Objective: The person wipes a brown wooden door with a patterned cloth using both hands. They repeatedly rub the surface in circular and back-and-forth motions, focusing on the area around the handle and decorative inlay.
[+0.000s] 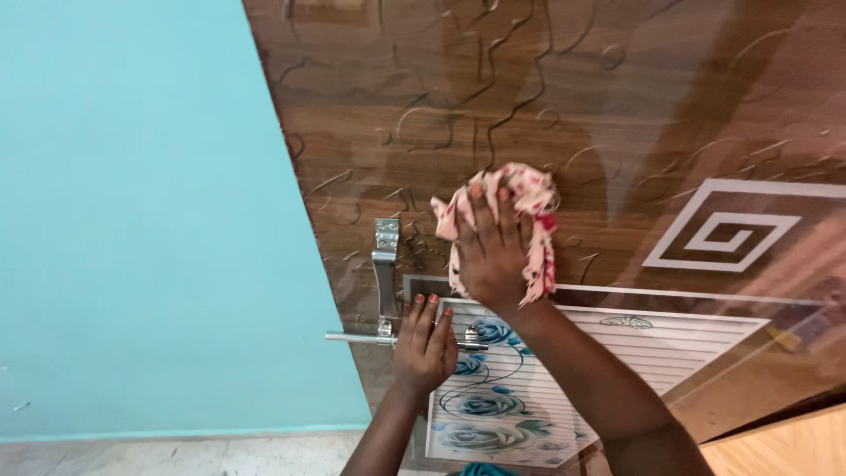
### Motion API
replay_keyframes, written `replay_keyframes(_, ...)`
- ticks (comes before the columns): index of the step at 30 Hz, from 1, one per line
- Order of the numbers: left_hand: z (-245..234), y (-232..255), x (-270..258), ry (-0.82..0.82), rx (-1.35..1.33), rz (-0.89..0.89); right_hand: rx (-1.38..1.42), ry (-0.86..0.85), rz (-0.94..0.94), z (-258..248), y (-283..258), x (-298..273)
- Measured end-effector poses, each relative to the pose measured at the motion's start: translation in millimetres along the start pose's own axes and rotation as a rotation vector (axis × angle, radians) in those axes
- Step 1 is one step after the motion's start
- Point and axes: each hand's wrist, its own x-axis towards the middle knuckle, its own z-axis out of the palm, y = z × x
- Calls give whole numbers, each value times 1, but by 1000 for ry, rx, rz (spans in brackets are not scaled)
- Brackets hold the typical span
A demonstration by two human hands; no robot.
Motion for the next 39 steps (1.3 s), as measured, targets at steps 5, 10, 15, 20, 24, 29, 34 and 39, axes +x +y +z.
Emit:
replay_keyframes(5,-17,10,-17,4,-150,-151,20,-105,-122,23,-36,-45)
replay_keyframes(10,-30,13,-34,80,-266,-225,92,-163,-225,30,-58,-80)
replay_keyframes(15,-36,17,-41,72,-179,-320,232,-260,-284,24,-64,-95)
replay_keyframes(20,-41,24,-49,23,-111,-353,344,-355,-245,9,-72,-106)
replay_keyframes(24,-39,32,-47,24,-148,-481,603,-408,-129,5,-81,-111)
replay_keyframes(29,-46,41,-28,8,-176,-634,730,-444,-49,-6,-79,-117)
replay_keyframes(34,-50,43,4,15,-326,-794,815,-554,184,-35,-66,-119)
replay_keyframes(39,-38,51,14,18,-175,-846,1115,-593,588,-50,-60,-112)
